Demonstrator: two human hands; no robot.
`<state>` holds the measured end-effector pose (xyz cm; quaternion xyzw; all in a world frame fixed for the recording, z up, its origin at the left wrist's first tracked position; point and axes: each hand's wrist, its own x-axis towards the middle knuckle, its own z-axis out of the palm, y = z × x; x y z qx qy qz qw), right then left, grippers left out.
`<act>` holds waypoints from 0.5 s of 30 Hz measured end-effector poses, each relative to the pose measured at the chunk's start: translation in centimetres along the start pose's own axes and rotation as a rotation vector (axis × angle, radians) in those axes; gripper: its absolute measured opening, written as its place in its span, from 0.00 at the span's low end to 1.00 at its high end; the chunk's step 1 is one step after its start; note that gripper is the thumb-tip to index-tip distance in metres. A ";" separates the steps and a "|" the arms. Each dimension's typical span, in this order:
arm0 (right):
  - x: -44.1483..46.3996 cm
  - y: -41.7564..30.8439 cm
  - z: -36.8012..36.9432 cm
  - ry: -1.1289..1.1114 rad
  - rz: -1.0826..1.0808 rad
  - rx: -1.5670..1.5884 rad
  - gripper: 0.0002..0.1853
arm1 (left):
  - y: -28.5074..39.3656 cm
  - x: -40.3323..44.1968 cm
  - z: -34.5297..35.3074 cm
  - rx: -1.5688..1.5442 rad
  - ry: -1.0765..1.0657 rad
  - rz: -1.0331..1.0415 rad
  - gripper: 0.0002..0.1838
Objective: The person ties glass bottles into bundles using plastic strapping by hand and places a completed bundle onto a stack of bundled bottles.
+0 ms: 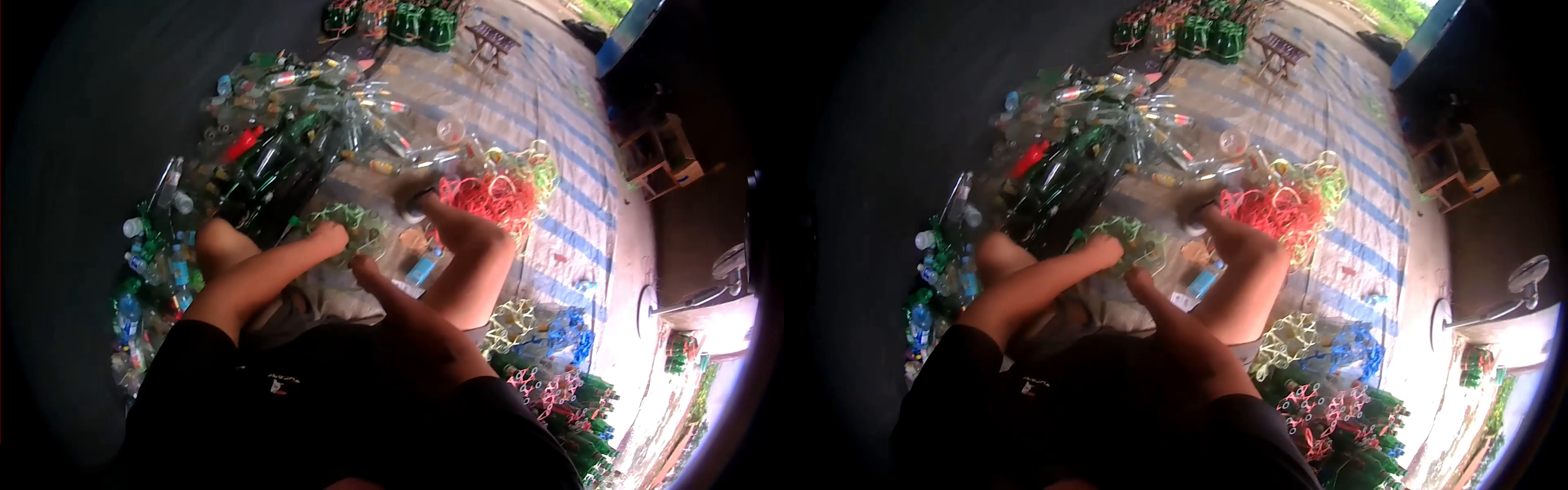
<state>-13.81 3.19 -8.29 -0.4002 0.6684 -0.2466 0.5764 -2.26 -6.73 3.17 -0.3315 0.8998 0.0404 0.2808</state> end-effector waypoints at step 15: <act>1.8 1.8 -0.4 0.263 -0.456 -0.525 0.15 | -4.6 -1.6 -0.2 -0.347 0.062 0.084 0.16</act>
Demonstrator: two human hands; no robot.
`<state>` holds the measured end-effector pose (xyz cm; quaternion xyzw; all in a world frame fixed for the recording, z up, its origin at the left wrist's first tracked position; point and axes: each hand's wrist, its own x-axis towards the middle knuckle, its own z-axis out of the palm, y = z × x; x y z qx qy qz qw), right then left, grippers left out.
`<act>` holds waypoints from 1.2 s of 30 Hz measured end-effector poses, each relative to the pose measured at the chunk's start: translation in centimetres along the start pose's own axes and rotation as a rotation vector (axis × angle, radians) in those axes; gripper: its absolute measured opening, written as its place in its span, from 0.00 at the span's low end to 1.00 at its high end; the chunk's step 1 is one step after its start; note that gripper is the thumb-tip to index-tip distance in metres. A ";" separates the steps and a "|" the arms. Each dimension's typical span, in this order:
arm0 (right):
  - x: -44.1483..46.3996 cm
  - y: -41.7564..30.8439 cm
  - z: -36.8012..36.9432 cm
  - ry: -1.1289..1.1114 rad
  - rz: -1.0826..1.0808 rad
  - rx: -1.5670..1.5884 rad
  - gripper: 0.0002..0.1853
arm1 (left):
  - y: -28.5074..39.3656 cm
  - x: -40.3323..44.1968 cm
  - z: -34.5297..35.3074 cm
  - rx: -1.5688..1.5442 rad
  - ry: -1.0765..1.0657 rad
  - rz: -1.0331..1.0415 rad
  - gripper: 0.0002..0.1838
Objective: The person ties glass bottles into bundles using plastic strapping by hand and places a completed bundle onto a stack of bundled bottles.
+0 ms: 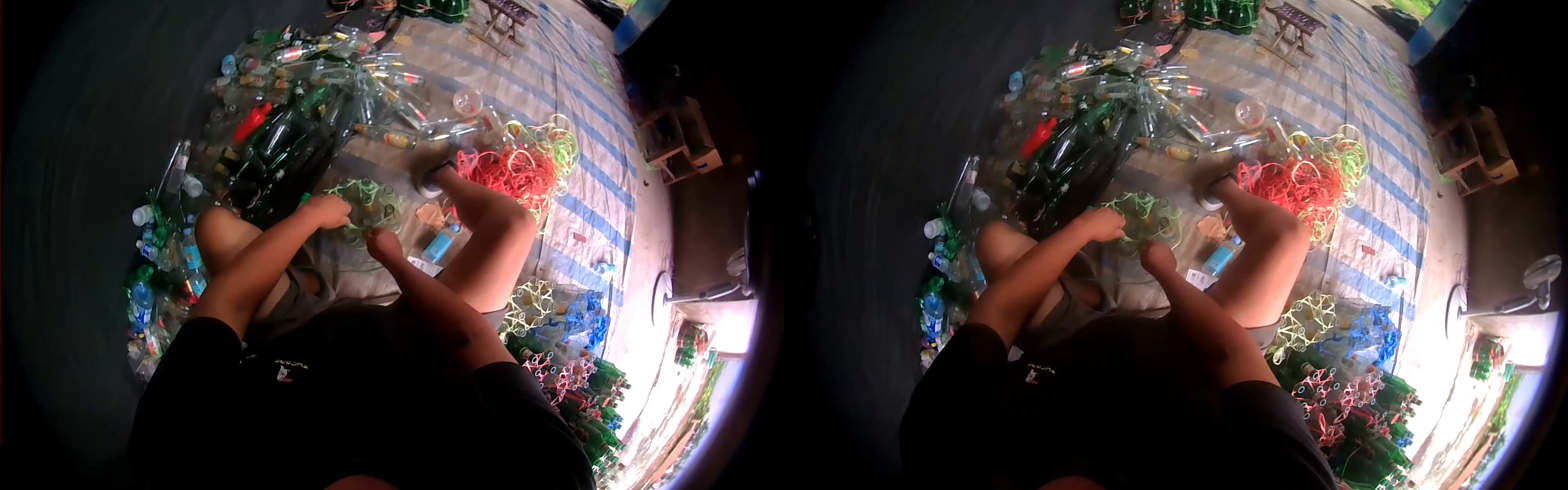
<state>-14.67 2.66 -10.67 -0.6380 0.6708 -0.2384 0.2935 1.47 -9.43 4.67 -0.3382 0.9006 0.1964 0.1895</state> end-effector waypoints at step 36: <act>0.3 -5.8 -1.4 -0.329 0.630 0.920 0.10 | -3.0 0.4 2.2 -0.142 0.428 -0.130 0.13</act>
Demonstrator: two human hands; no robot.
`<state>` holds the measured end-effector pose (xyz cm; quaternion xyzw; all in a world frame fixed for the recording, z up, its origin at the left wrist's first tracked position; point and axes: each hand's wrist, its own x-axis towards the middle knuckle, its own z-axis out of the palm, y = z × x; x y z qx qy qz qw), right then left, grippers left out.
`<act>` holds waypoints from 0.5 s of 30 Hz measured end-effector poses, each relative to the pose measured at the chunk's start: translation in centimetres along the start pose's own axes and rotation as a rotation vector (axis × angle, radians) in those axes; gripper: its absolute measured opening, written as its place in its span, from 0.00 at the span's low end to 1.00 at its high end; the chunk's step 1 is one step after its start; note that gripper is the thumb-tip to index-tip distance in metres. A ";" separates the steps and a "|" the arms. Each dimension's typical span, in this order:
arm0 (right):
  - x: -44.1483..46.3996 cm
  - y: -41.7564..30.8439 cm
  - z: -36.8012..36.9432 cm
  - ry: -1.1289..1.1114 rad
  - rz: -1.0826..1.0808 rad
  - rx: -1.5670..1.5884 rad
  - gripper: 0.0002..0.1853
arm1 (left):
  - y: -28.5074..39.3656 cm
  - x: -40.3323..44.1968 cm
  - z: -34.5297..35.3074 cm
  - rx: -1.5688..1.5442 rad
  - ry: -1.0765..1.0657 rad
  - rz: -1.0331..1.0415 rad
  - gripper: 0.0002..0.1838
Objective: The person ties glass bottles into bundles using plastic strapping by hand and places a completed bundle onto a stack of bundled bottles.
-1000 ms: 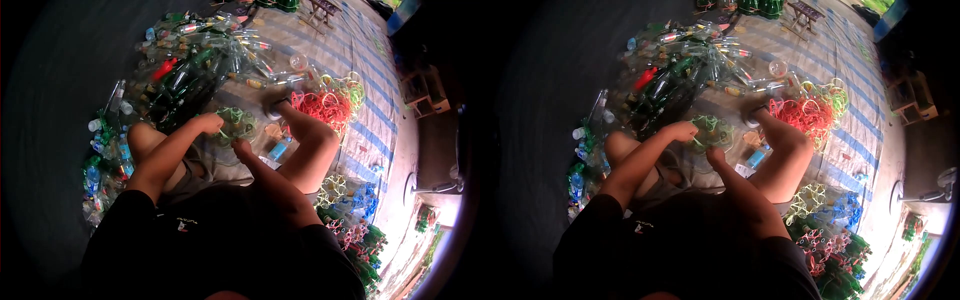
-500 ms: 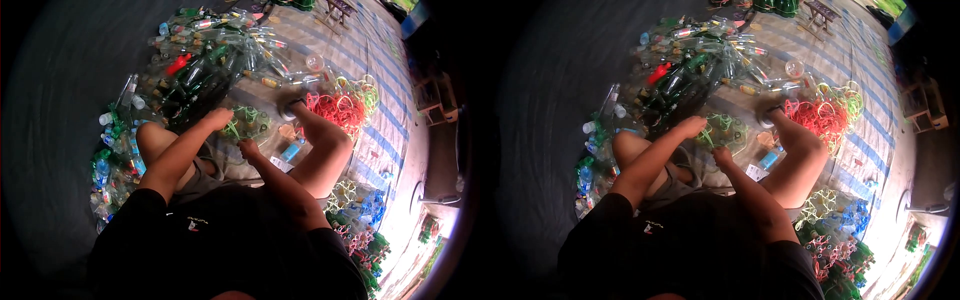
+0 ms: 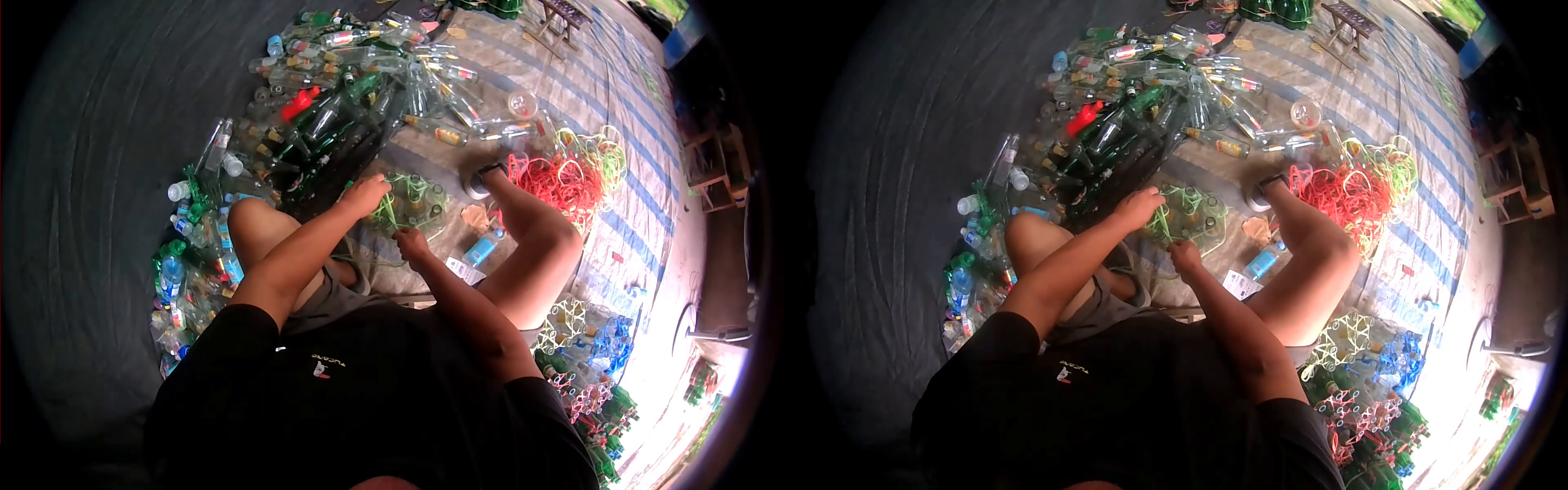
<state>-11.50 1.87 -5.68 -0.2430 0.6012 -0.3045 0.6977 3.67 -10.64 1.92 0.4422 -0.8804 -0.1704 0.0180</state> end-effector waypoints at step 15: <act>0.7 0.1 0.3 0.010 0.048 0.040 0.09 | -1.6 5.3 0.9 -0.087 -0.193 -0.021 0.09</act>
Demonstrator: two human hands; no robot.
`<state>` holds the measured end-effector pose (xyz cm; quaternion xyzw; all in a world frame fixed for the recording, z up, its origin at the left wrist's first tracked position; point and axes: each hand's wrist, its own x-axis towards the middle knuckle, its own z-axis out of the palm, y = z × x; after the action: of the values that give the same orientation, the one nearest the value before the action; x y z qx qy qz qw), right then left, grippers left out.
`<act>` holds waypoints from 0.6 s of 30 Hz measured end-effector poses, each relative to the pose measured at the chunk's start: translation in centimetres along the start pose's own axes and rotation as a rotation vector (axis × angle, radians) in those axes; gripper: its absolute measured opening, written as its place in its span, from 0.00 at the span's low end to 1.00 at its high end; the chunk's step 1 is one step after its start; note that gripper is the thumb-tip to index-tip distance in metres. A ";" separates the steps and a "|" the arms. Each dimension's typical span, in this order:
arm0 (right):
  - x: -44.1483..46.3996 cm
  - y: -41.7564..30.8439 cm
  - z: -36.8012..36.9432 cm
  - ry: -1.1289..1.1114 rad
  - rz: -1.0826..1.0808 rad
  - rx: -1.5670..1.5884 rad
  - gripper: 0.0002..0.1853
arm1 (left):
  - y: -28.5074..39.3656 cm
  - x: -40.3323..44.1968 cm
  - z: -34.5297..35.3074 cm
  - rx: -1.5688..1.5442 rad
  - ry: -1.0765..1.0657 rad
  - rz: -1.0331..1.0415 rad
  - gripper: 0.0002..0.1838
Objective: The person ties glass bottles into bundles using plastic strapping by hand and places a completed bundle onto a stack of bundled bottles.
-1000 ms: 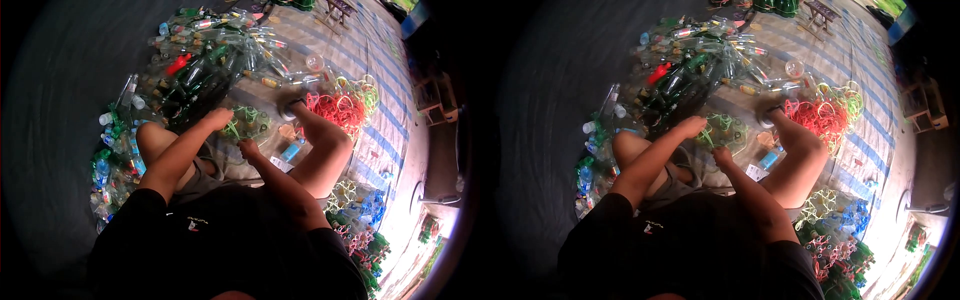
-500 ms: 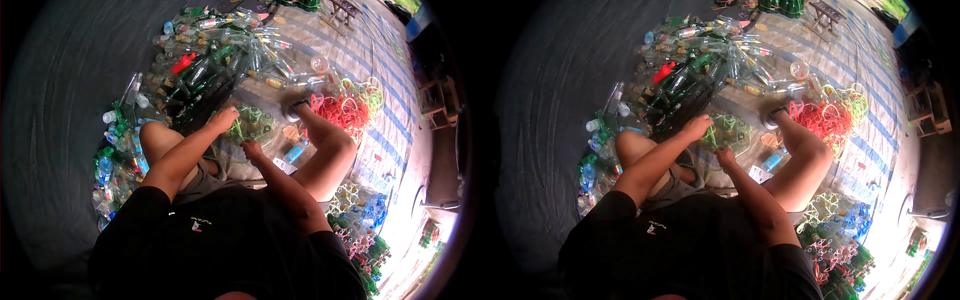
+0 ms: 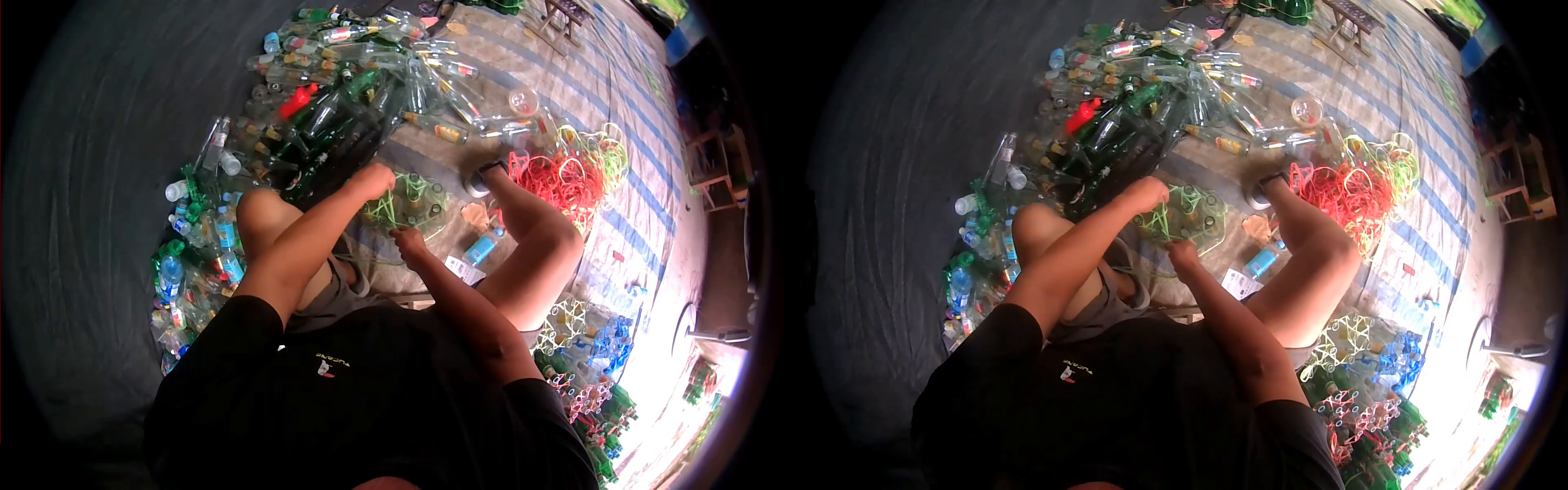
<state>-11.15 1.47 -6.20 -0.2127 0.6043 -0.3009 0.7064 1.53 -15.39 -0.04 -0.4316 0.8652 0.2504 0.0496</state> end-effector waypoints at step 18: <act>4.2 3.3 -3.0 -0.011 -0.413 -0.911 0.15 | 5.6 -2.5 0.7 0.326 0.130 -0.119 0.09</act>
<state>-13.14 1.20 -11.96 -0.6164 0.6159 -0.1390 0.4705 -1.31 -10.48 2.27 -0.4834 0.8687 0.0750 0.0776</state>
